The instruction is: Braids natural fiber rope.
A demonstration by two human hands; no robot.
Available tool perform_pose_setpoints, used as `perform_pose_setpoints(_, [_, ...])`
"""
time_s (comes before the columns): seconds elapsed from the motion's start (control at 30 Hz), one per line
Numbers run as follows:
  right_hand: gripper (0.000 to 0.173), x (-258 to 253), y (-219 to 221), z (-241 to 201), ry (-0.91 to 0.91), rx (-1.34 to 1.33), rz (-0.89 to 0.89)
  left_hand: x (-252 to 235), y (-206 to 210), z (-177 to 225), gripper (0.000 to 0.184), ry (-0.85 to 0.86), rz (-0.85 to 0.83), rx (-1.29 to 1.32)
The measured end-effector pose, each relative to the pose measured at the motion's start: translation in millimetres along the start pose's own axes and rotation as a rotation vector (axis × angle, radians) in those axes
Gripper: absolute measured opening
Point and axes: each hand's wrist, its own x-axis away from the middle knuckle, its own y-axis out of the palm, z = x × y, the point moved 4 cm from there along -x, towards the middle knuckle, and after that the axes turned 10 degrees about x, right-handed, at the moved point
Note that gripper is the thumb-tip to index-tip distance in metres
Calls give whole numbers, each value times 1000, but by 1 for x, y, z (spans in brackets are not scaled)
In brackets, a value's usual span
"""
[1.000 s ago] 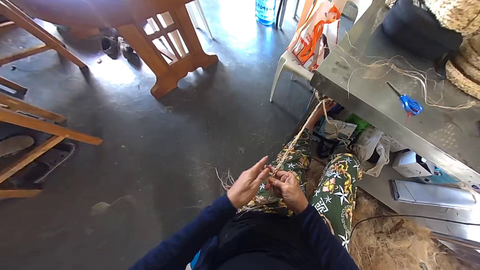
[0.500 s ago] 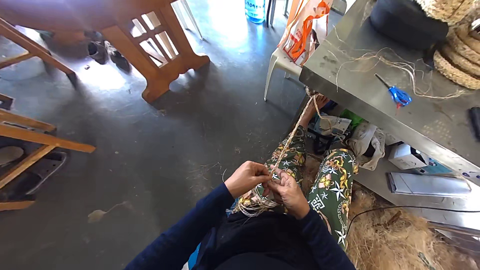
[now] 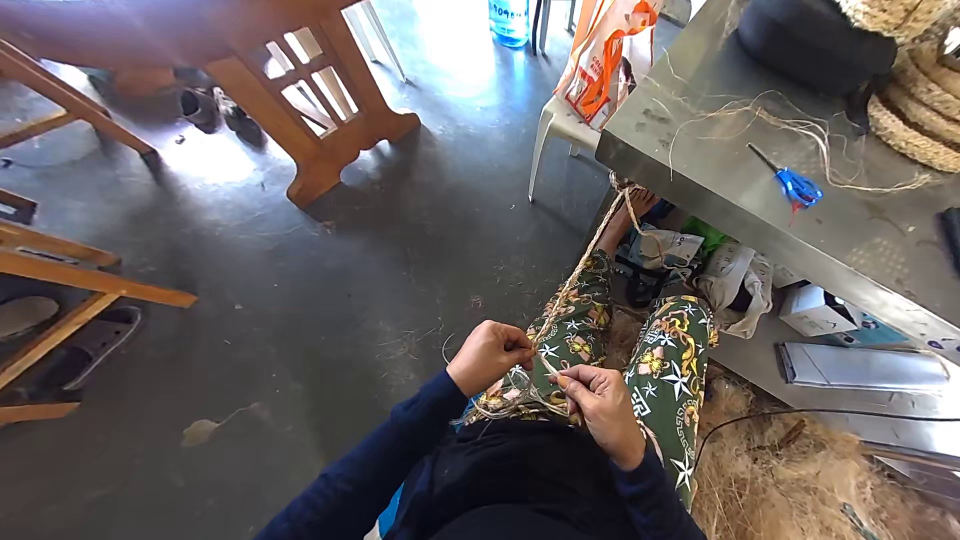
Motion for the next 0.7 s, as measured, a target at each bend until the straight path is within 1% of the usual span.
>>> perform_pose_setpoints(0.07, [18,10,4,-7,-149,107,69,2,2,-1,8,29,27,-16])
perform_pose_setpoints(0.17, [20,22,22,-20,-440,372,169,8,8,-2,8,92,75,8])
perform_pose_setpoints(0.23, [17,25,40,-27,-568,545,220,11,11,-2,10,139,96,46])
perform_pose_setpoints(0.3, [12,24,56,-31,-619,719,213,14,11,0,13,166,96,87])
perform_pose_setpoints(0.4, [9,20,76,-33,-627,1004,210,18,8,-1,19,197,66,165])
perform_pose_setpoints(0.43, [9,20,82,-34,-624,1077,222,19,8,-2,20,202,57,193])
perform_pose_setpoints(0.5, [8,20,91,-37,-630,1136,206,20,7,-3,15,202,58,236])
perform_pose_setpoints(0.53, [10,21,95,-39,-623,1101,120,20,5,-4,12,191,67,247])
perform_pose_setpoints(0.57, [13,24,98,-41,-585,1028,-63,19,3,-4,10,159,74,250])
perform_pose_setpoints(0.6, [14,28,102,-42,-524,950,-319,17,0,-5,9,110,77,253])
perform_pose_setpoints(0.63, [13,30,109,-41,-516,902,-540,14,-3,-7,9,55,75,255])
perform_pose_setpoints(0.67, [15,31,115,-37,-562,873,-684,10,-8,-9,9,0,68,262])
perform_pose_setpoints(0.7, [17,31,117,-35,-604,841,-754,6,-15,-13,10,-52,55,268])
